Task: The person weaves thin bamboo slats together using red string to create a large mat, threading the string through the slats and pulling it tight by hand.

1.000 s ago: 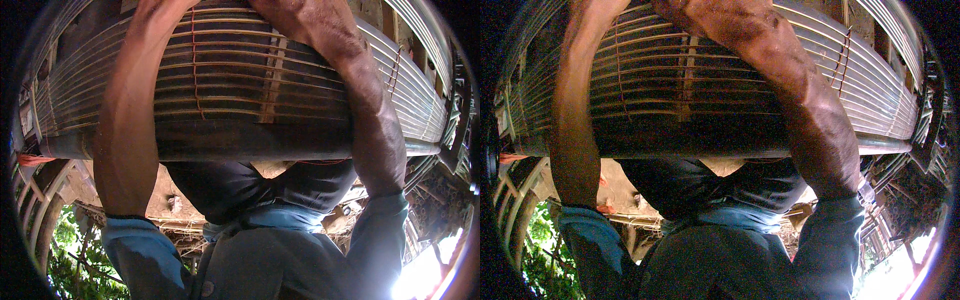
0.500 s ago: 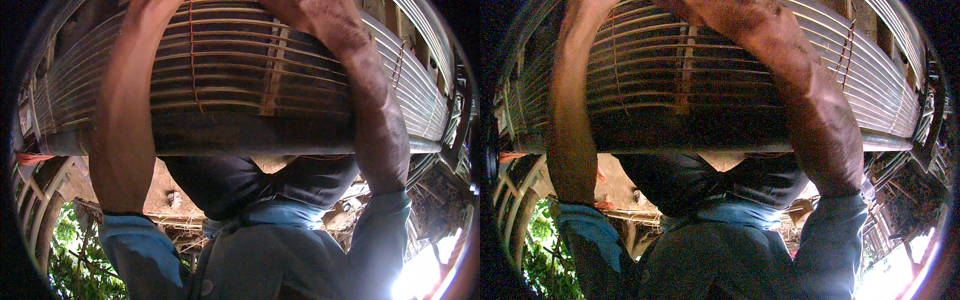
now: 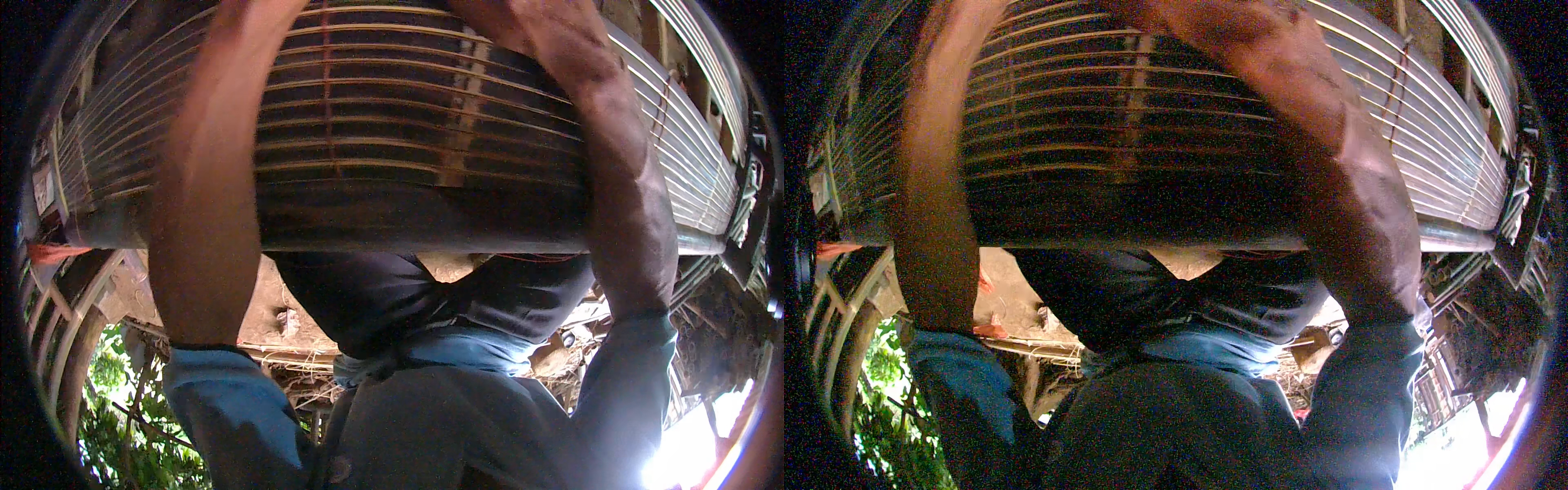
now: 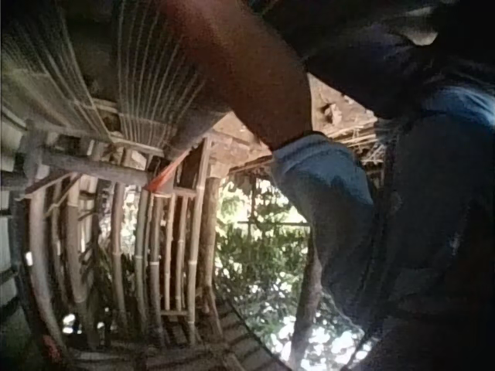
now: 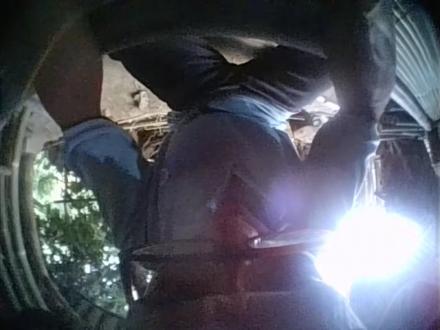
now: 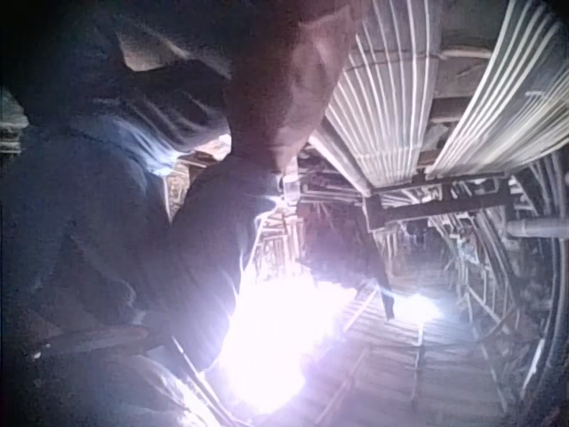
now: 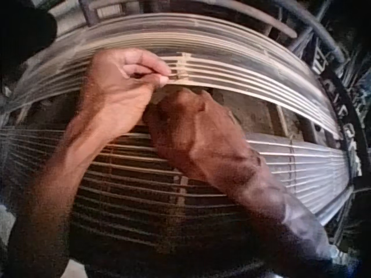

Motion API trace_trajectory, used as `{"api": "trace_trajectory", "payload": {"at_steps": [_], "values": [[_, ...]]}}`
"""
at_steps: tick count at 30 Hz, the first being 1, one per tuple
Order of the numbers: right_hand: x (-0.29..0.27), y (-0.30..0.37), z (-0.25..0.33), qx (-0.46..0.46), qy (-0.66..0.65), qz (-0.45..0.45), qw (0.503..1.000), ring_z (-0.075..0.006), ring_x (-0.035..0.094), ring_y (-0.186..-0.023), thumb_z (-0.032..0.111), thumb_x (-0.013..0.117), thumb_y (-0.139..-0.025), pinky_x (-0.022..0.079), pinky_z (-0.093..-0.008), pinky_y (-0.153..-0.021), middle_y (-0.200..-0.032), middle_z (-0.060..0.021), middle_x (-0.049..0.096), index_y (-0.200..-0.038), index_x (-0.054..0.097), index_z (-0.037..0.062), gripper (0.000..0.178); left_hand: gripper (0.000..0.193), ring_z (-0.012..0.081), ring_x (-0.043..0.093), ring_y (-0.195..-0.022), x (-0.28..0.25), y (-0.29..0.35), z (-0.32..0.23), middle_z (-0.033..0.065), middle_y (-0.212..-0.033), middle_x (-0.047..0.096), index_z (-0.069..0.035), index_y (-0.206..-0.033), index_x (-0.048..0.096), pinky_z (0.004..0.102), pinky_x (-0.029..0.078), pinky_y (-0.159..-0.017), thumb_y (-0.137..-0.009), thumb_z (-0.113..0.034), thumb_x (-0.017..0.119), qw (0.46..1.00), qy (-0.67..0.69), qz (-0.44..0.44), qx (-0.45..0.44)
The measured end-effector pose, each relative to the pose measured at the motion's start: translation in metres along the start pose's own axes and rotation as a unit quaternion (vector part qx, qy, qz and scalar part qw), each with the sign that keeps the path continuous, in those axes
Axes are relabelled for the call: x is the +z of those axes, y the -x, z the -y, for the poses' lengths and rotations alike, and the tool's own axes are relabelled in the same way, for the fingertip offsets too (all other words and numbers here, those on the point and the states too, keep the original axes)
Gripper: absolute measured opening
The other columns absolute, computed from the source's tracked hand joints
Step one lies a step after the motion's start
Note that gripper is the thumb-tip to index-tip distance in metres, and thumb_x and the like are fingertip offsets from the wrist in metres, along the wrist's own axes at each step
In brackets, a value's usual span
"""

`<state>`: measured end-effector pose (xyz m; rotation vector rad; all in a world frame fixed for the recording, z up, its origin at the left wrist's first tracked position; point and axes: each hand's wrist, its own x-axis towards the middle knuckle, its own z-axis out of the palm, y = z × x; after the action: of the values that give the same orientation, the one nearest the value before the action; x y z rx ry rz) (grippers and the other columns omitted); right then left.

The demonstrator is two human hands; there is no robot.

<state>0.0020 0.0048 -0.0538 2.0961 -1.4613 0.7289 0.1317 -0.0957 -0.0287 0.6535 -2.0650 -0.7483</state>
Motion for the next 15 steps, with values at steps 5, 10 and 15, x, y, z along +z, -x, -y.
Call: {"api": "trace_trajectory", "payload": {"at_steps": [5, 10, 15], "values": [[0.007, -0.005, 0.001, 0.068, -0.116, 0.089, 0.987, -0.0347, 0.068, -0.081, 0.016, 0.063, -0.095, 0.053, -0.0438, -0.071, -0.101, -0.0197, 0.068, -0.106, 0.065, 0.0034, 0.017, 0.013, 0.0165, 0.069, -0.074, -0.006, -0.003, 0.013, 0.0132, -0.088, 0.074, -0.001, -0.089, 0.074, 0.0305, 0.056, -0.063, -0.086, 0.007, 0.064, 0.992, 0.055, 0.028, -0.108], [-0.003, 0.0, -0.015, 0.259, -0.232, 0.213, 0.913, -0.0326, 0.068, -0.102, 0.025, 0.059, -0.099, 0.052, -0.0403, -0.09, -0.108, -0.0177, 0.072, -0.116, 0.068, 0.0038, 0.029, 0.009, 0.0285, 0.071, -0.077, -0.017, -0.003, -0.005, 0.0159, -0.082, 0.072, -0.004, -0.081, 0.071, 0.042, 0.057, -0.07, -0.077, 0.004, 0.07, 0.99, 0.072, 0.028, -0.118], [-0.01, -0.011, -0.013, 0.256, -0.118, 0.278, 0.918, -0.0376, 0.066, -0.102, 0.035, 0.05, -0.101, 0.049, -0.0441, -0.089, -0.111, -0.0236, 0.069, -0.121, 0.063, 0.001, 0.042, 0.005, 0.0432, 0.068, -0.082, 0.002, -0.004, 0.001, 0.0238, -0.08, 0.067, -0.001, -0.074, 0.063, 0.0496, 0.054, -0.072, -0.077, -0.002, 0.067, 0.993, 0.032, -0.094, -0.071]]}}
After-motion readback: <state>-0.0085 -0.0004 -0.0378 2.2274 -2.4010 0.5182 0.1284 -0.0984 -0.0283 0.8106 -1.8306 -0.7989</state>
